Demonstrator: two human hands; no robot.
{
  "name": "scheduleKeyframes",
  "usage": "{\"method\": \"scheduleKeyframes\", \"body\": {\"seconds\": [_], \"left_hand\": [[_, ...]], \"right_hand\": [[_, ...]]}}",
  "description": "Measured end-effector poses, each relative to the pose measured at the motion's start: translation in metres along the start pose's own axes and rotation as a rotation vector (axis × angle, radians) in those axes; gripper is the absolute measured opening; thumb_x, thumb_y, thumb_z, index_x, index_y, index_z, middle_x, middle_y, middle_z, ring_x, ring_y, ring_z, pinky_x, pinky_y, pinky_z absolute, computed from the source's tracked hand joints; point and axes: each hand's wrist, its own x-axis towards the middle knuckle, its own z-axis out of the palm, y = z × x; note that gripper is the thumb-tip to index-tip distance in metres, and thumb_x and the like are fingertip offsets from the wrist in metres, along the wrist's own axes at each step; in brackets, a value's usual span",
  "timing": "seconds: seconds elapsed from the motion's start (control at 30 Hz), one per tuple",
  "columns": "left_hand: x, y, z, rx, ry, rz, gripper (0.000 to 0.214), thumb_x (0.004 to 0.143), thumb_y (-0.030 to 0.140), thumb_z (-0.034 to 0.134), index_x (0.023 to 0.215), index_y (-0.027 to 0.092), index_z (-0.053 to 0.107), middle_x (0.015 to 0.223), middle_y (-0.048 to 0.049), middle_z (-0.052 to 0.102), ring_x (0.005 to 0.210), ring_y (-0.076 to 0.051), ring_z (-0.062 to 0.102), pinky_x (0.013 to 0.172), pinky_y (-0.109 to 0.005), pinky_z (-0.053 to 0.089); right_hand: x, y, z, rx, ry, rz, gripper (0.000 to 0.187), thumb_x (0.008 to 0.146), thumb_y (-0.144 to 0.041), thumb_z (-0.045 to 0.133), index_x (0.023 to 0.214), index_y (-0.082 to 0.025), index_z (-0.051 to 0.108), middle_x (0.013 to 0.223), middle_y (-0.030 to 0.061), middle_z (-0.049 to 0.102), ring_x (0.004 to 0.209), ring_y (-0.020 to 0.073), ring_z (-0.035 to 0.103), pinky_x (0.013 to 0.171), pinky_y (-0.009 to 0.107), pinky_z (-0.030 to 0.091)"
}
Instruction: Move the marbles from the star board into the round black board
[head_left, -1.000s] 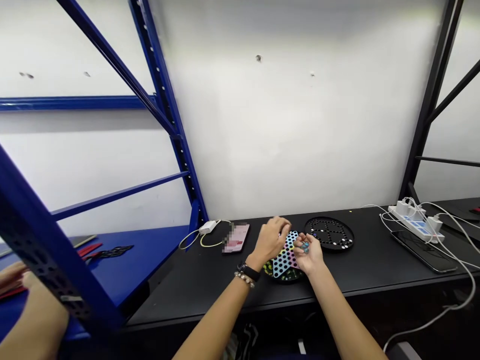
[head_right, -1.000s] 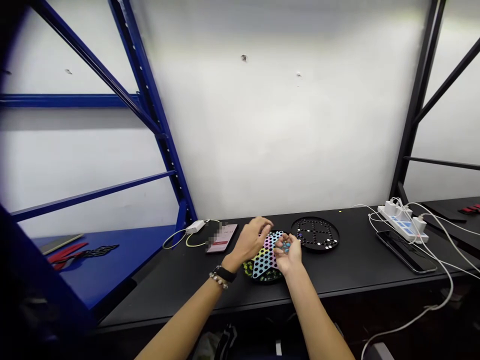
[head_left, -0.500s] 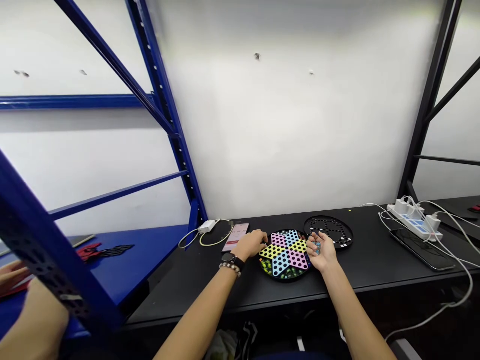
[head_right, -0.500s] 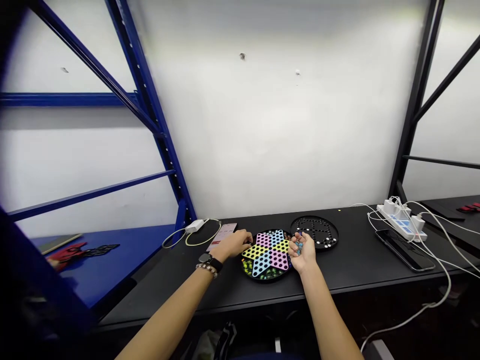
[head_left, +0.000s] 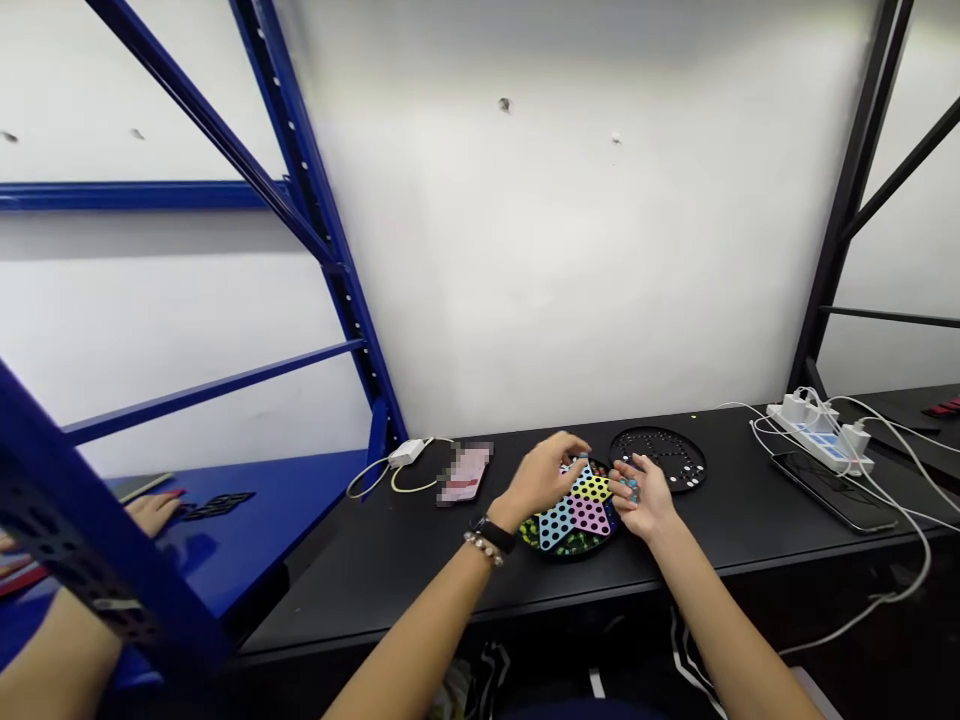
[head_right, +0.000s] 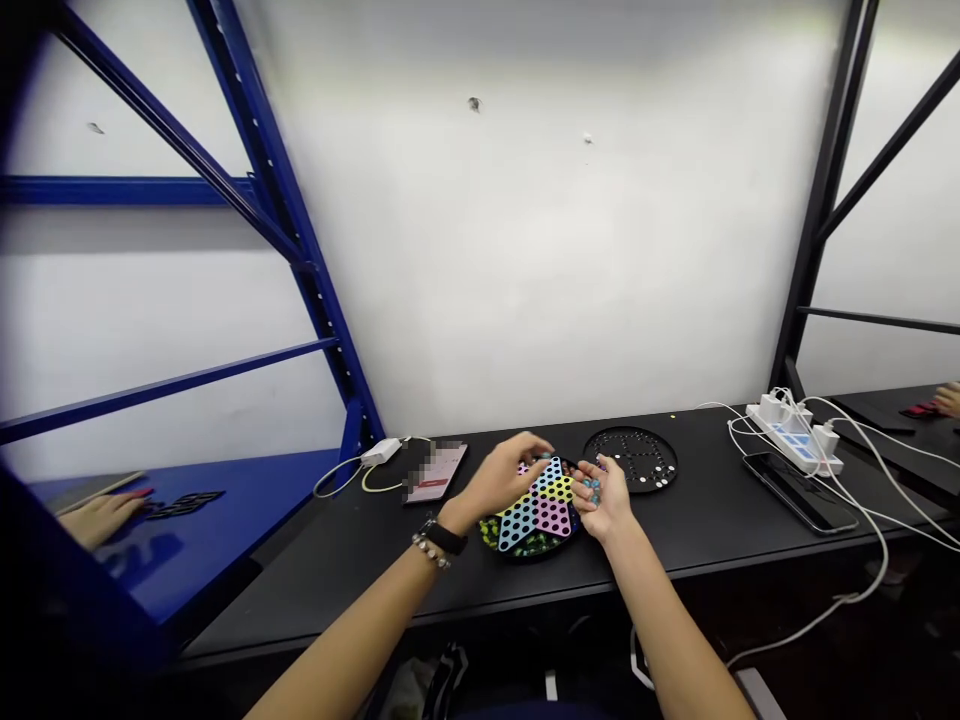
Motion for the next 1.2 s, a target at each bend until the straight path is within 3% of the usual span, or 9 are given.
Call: {"method": "scheduleKeyframes", "body": {"seconds": [0.17,0.3,0.4,0.5,0.63,0.77,0.97,1.07,1.2], "left_hand": [[0.017,0.041,0.017,0.135,-0.091,0.124,0.023,0.091,0.024,0.050,0.103,0.027,0.070,0.105,0.0003,0.071,0.099,-0.019,0.062,0.087,-0.031,0.049],[0.021,0.017,0.015,0.146,0.005,0.073,0.032,0.096,0.024,0.040,0.114,0.026,0.066,0.118,-0.0021,0.067,0.109,-0.019,0.060,0.094,-0.032,0.048],[0.019,-0.024,0.016,0.162,-0.024,-0.086,0.035,0.096,0.022,0.036,0.113,0.024,0.067,0.117,-0.0038,0.067,0.108,-0.020,0.061,0.094,-0.032,0.049],[0.014,-0.061,0.024,0.215,-0.096,-0.208,0.038,0.095,0.020,0.034,0.116,0.022,0.066,0.119,-0.0052,0.066,0.111,-0.022,0.059,0.097,-0.035,0.047],[0.015,-0.083,0.039,0.263,-0.227,-0.202,0.036,0.096,0.027,0.036,0.118,0.030,0.064,0.126,-0.0018,0.063,0.116,-0.025,0.055,0.097,-0.041,0.047],[0.022,-0.082,0.045,0.280,-0.279,-0.139,0.036,0.097,0.030,0.034,0.122,0.029,0.061,0.125,-0.0034,0.061,0.110,-0.024,0.058,0.095,-0.037,0.047],[0.022,-0.075,0.038,0.448,-0.311,-0.041,0.037,0.099,0.032,0.032,0.123,0.029,0.060,0.116,-0.0069,0.063,0.100,-0.024,0.062,0.088,-0.036,0.047],[0.018,-0.071,0.035,0.543,-0.294,-0.033,0.037,0.099,0.031,0.031,0.122,0.029,0.060,0.114,-0.0085,0.064,0.099,-0.027,0.063,0.086,-0.040,0.046],[0.013,-0.070,0.032,0.603,-0.286,-0.067,0.037,0.098,0.028,0.031,0.120,0.024,0.061,0.111,-0.0126,0.064,0.096,-0.029,0.065,0.085,-0.043,0.045]], "right_hand": [[0.020,0.017,0.024,-0.017,0.009,0.025,0.028,0.091,-0.035,0.043,0.066,-0.021,0.042,0.047,-0.0069,0.039,0.032,0.0048,0.027,0.030,0.015,0.016],[0.032,-0.003,0.005,-0.207,0.108,-0.196,0.031,0.089,-0.037,0.051,0.066,-0.023,0.036,0.047,-0.0094,0.035,0.032,0.0044,0.021,0.031,0.017,0.013],[0.038,-0.032,-0.017,-0.661,0.275,-0.441,0.042,0.086,-0.048,0.055,0.062,-0.024,0.031,0.048,-0.0092,0.031,0.036,0.0063,0.023,0.036,0.020,0.015],[0.042,-0.056,-0.033,-1.363,0.479,-0.634,0.045,0.088,-0.048,0.051,0.057,-0.023,0.032,0.050,-0.0041,0.038,0.047,0.0109,0.037,0.046,0.023,0.027],[0.043,-0.065,-0.043,-2.002,0.595,-0.517,0.033,0.091,-0.043,0.049,0.065,-0.021,0.049,0.069,0.0026,0.058,0.067,0.0176,0.055,0.060,0.027,0.033],[0.043,-0.059,-0.045,-2.236,0.497,-0.465,0.021,0.091,-0.036,0.050,0.078,-0.021,0.057,0.088,0.0064,0.064,0.085,0.0220,0.060,0.072,0.031,0.038],[0.031,-0.042,-0.025,-2.227,0.402,-0.654,0.033,0.093,-0.051,0.047,0.094,-0.021,0.063,0.105,0.0117,0.063,0.105,0.0298,0.053,0.092,0.047,0.035],[0.014,-0.019,-0.009,-2.147,0.125,-0.772,0.042,0.090,-0.058,0.050,0.111,-0.024,0.061,0.115,0.0124,0.061,0.109,0.0305,0.052,0.096,0.049,0.034],[-0.005,0.005,0.001,-2.125,-0.283,-0.600,0.058,0.083,-0.066,0.055,0.127,-0.028,0.056,0.132,0.0118,0.057,0.120,0.0324,0.049,0.105,0.053,0.028]]}}
